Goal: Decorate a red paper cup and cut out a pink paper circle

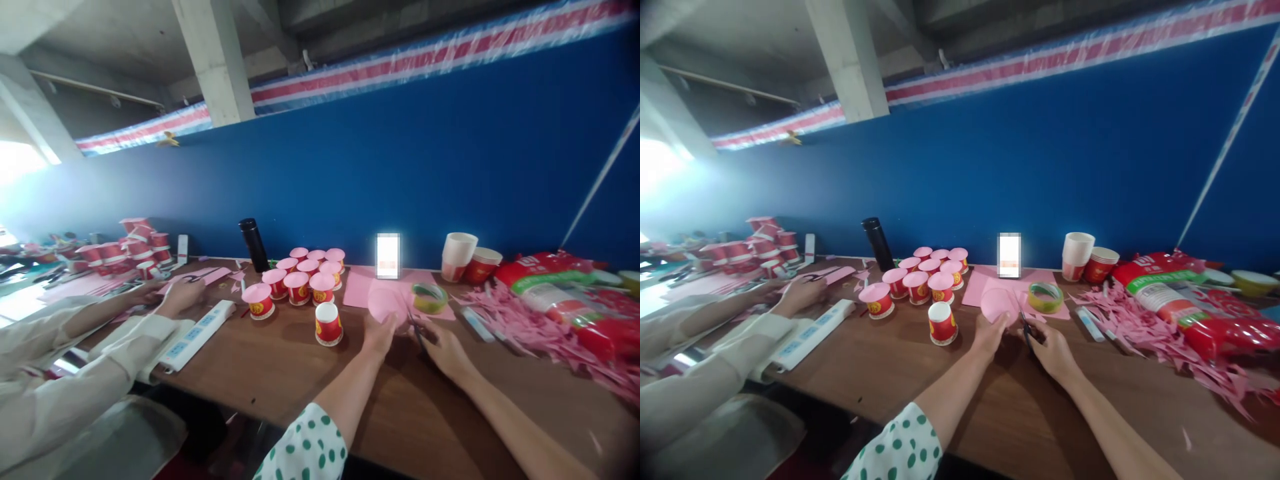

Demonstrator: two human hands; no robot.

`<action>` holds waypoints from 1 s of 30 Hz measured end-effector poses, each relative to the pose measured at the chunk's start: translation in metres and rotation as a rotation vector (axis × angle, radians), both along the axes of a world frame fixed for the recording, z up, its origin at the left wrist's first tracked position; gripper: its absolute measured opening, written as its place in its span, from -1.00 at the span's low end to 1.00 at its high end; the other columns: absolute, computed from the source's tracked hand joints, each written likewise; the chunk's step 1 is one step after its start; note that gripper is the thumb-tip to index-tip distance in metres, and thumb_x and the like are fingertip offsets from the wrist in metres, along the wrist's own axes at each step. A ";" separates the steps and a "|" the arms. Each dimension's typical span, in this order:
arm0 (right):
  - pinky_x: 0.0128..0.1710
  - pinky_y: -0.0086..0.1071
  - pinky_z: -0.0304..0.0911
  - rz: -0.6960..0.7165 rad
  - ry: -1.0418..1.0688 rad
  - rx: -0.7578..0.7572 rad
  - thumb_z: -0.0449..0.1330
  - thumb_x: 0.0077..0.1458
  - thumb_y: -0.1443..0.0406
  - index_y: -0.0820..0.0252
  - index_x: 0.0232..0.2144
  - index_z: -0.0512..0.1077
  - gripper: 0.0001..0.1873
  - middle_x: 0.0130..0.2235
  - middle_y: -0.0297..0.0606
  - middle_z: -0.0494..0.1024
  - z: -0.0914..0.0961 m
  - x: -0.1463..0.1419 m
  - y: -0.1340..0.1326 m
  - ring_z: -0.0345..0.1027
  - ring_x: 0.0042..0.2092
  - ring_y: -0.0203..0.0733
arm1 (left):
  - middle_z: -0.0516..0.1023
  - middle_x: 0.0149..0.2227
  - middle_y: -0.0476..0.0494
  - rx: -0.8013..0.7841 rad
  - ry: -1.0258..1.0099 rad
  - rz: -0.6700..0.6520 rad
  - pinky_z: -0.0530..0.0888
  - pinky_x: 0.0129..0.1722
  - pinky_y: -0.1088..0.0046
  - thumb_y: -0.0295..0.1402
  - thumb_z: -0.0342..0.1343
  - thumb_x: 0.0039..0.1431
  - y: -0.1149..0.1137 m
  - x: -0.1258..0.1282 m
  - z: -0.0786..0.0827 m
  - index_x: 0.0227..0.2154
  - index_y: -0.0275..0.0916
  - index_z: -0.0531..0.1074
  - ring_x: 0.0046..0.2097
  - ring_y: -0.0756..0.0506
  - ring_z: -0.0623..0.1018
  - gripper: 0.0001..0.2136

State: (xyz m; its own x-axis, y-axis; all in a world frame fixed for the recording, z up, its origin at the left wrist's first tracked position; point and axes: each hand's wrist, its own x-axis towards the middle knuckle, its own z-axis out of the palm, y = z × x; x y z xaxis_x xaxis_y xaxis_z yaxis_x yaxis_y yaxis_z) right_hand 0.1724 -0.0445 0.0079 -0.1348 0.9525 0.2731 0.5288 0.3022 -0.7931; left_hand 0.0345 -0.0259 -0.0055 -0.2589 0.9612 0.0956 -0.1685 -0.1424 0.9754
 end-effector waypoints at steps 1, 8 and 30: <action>-0.46 -0.36 0.29 0.000 0.006 0.007 0.07 -0.07 0.12 0.33 -0.16 0.43 -0.52 -0.54 -0.27 0.50 0.001 0.000 0.000 0.37 -0.48 -0.15 | 0.55 -0.45 -0.26 -0.002 0.005 0.002 0.42 -0.50 0.50 -0.28 0.17 -0.11 0.001 0.000 -0.001 -0.41 -0.43 0.50 -0.44 -0.09 0.52 -0.73; -0.47 -0.35 0.30 0.006 0.045 -0.004 0.08 -0.11 0.06 0.31 -0.21 0.45 -0.50 -0.52 -0.25 0.51 -0.002 0.000 0.003 0.38 -0.47 -0.13 | 0.55 -0.40 -0.27 0.033 0.007 0.000 0.43 -0.47 0.50 -0.28 0.17 -0.10 0.001 0.000 -0.002 -0.38 -0.44 0.49 -0.39 -0.10 0.53 -0.72; -0.40 -0.38 0.29 0.042 0.205 0.011 0.16 -0.07 0.18 0.20 -0.25 0.47 -0.68 -0.47 -0.28 0.51 -0.009 0.001 0.004 0.38 -0.40 -0.16 | 0.41 -0.70 -0.09 -0.028 0.037 0.007 0.28 -0.69 0.51 -0.21 0.19 -0.14 0.008 0.001 -0.005 -0.62 -0.30 0.45 -0.66 0.00 0.36 -0.78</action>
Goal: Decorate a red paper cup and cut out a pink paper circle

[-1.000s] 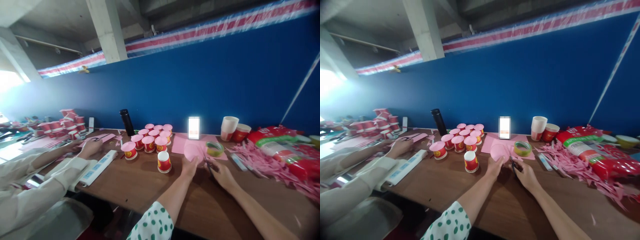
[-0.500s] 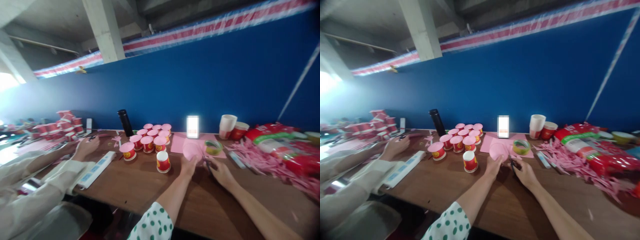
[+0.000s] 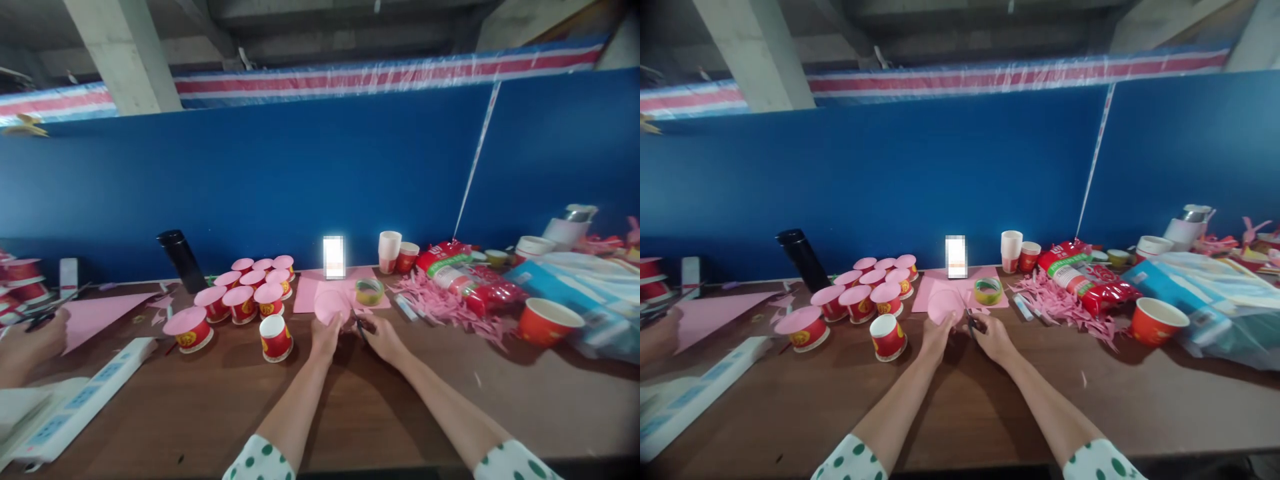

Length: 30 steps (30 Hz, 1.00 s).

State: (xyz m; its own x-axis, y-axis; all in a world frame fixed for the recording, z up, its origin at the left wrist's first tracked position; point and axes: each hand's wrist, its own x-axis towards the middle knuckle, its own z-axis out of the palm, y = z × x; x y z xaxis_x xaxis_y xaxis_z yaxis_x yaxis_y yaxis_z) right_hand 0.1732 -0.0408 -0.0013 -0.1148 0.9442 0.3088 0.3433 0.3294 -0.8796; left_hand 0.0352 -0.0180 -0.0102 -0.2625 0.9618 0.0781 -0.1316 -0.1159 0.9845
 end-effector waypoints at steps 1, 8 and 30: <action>-0.41 -0.38 0.29 0.004 0.005 -0.005 0.16 -0.07 0.18 0.20 -0.25 0.47 -0.68 -0.48 -0.29 0.51 0.000 0.000 0.000 0.38 -0.40 -0.17 | 0.41 -0.71 -0.09 0.000 0.005 -0.001 0.29 -0.68 0.51 -0.20 0.19 -0.14 0.000 0.000 0.000 -0.62 -0.31 0.46 -0.67 0.00 0.36 -0.77; -0.48 -0.41 0.26 0.019 0.035 -0.037 0.15 -0.06 0.15 0.23 -0.23 0.46 -0.64 -0.52 -0.31 0.48 0.000 0.000 0.000 0.33 -0.47 -0.22 | 0.49 -0.61 -0.12 0.014 -0.001 0.005 0.35 -0.62 0.52 -0.20 0.23 -0.22 -0.004 0.000 0.005 -0.51 -0.40 0.49 -0.59 -0.01 0.44 -0.69; -0.62 -0.54 0.13 0.129 0.299 -0.234 0.21 -0.09 0.14 0.23 -0.19 0.38 -0.59 -0.55 -0.40 0.36 -0.006 0.001 0.004 0.23 -0.58 -0.41 | 0.42 -0.66 -0.05 -0.001 -0.058 -0.068 0.30 -0.66 0.56 -0.23 0.25 -0.24 -0.007 -0.002 0.010 -0.52 -0.42 0.47 -0.65 0.06 0.35 -0.70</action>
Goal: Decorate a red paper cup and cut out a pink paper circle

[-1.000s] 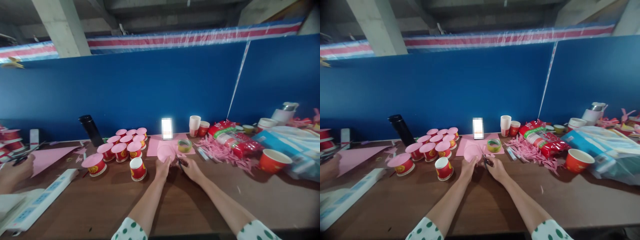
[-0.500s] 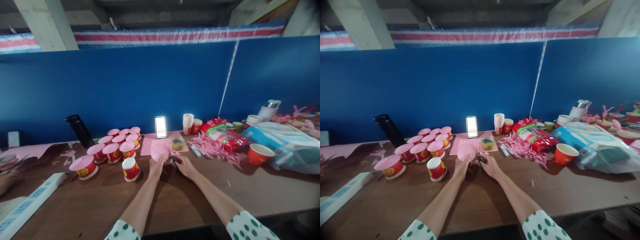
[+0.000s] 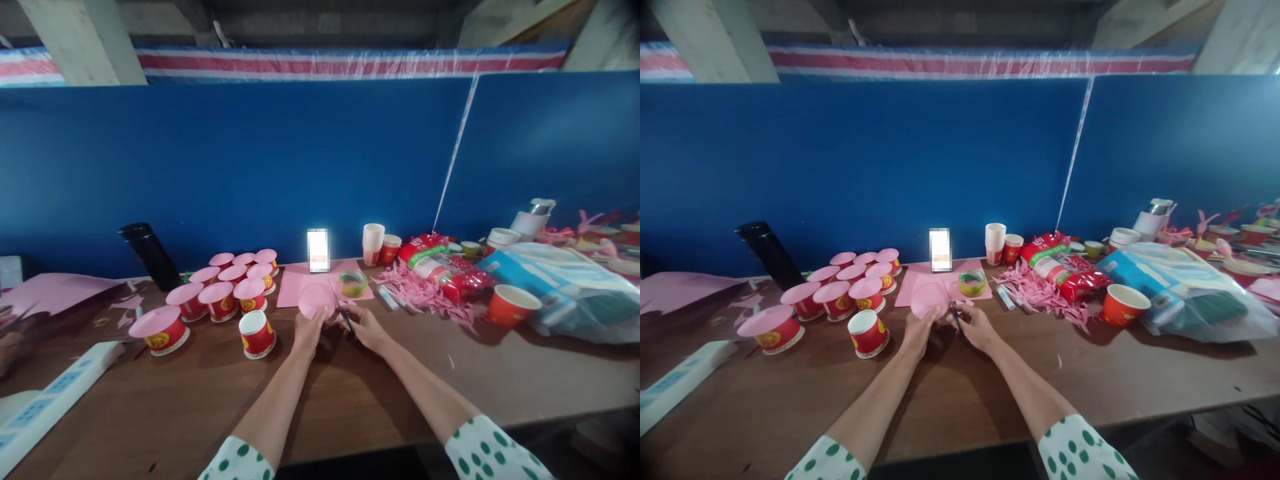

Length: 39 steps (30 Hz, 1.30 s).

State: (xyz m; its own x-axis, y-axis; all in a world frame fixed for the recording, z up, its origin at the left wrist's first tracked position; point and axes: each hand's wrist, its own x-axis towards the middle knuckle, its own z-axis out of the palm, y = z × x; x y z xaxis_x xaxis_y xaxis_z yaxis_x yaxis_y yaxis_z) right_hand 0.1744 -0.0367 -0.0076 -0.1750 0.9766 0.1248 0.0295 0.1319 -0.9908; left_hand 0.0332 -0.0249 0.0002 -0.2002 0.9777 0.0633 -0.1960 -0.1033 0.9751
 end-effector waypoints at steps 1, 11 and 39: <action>-0.63 -0.55 0.13 0.001 -0.001 -0.007 0.21 -0.10 0.13 0.24 -0.19 0.38 -0.58 -0.54 -0.40 0.37 0.001 0.000 0.000 0.23 -0.57 -0.40 | 0.43 -0.66 -0.06 -0.007 -0.008 0.000 0.30 -0.66 0.55 -0.23 0.26 -0.25 -0.001 0.000 0.002 -0.52 -0.42 0.47 -0.65 0.06 0.35 -0.70; -0.65 -0.54 0.12 -0.009 -0.009 -0.041 0.21 -0.15 0.06 0.24 -0.23 0.40 -0.53 -0.56 -0.40 0.37 0.013 -0.001 -0.007 0.24 -0.58 -0.38 | 0.44 -0.65 -0.09 -0.063 -0.033 -0.009 0.31 -0.67 0.51 -0.25 0.28 -0.32 -0.004 0.002 0.008 -0.53 -0.44 0.48 -0.65 0.03 0.37 -0.69; -0.70 -0.58 -0.01 -0.030 -0.034 -0.009 0.22 -0.14 0.13 0.26 -0.25 0.43 -0.60 -0.58 -0.40 0.35 0.012 0.001 -0.006 0.16 -0.61 -0.43 | 0.46 -0.65 -0.12 -0.071 -0.007 0.027 0.31 -0.68 0.55 -0.30 0.26 -0.28 -0.005 0.004 0.010 -0.50 -0.45 0.49 -0.65 0.03 0.37 -0.72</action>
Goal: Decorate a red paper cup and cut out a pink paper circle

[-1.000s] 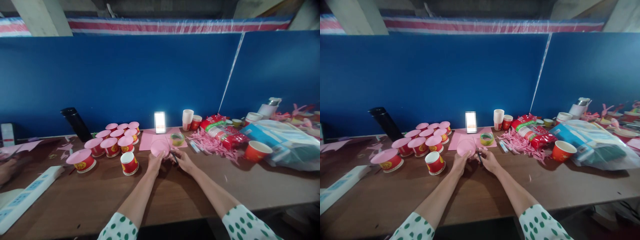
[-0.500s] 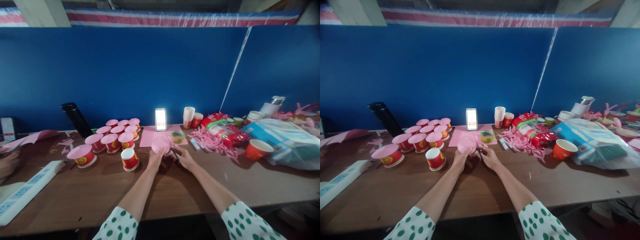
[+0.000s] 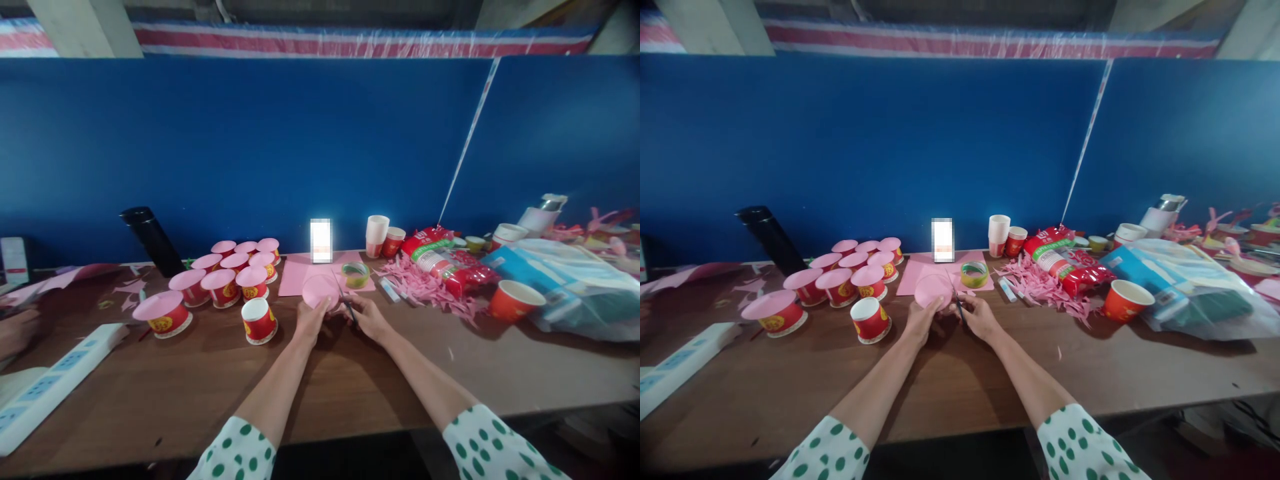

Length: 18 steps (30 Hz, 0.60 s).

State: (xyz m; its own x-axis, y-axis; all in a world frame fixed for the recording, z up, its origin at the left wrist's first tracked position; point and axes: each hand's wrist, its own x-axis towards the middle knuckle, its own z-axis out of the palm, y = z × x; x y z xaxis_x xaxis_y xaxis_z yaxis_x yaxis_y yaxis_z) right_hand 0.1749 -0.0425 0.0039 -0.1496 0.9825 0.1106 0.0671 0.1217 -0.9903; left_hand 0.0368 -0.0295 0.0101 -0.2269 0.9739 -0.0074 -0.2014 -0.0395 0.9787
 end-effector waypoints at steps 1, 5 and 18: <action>-0.70 -0.58 -0.01 0.002 0.008 -0.002 0.22 -0.14 0.12 0.26 -0.25 0.43 -0.59 -0.58 -0.40 0.35 0.001 0.000 -0.001 0.16 -0.61 -0.43 | 0.46 -0.64 -0.13 -0.005 -0.005 0.000 0.31 -0.68 0.54 -0.30 0.26 -0.28 0.000 0.000 0.000 -0.49 -0.45 0.49 -0.65 0.03 0.38 -0.71; -0.70 -0.57 -0.02 0.010 0.032 -0.013 0.22 -0.15 0.09 0.27 -0.25 0.44 -0.57 -0.59 -0.41 0.34 0.004 -0.001 -0.002 0.13 -0.62 -0.43 | 0.40 -0.72 -0.06 -0.023 0.007 -0.004 0.29 -0.71 0.54 -0.29 0.26 -0.27 -0.001 0.000 0.002 -0.51 -0.44 0.49 -0.69 0.04 0.34 -0.73; -0.73 -0.57 -0.06 -0.006 0.036 0.006 0.22 -0.14 0.11 0.27 -0.29 0.45 -0.61 -0.61 -0.40 0.33 -0.003 -0.001 0.002 0.09 -0.64 -0.44 | 0.40 -0.70 -0.05 0.017 0.002 -0.021 0.28 -0.67 0.54 -0.28 0.26 -0.27 0.004 -0.002 -0.007 -0.55 -0.43 0.48 -0.67 0.05 0.34 -0.73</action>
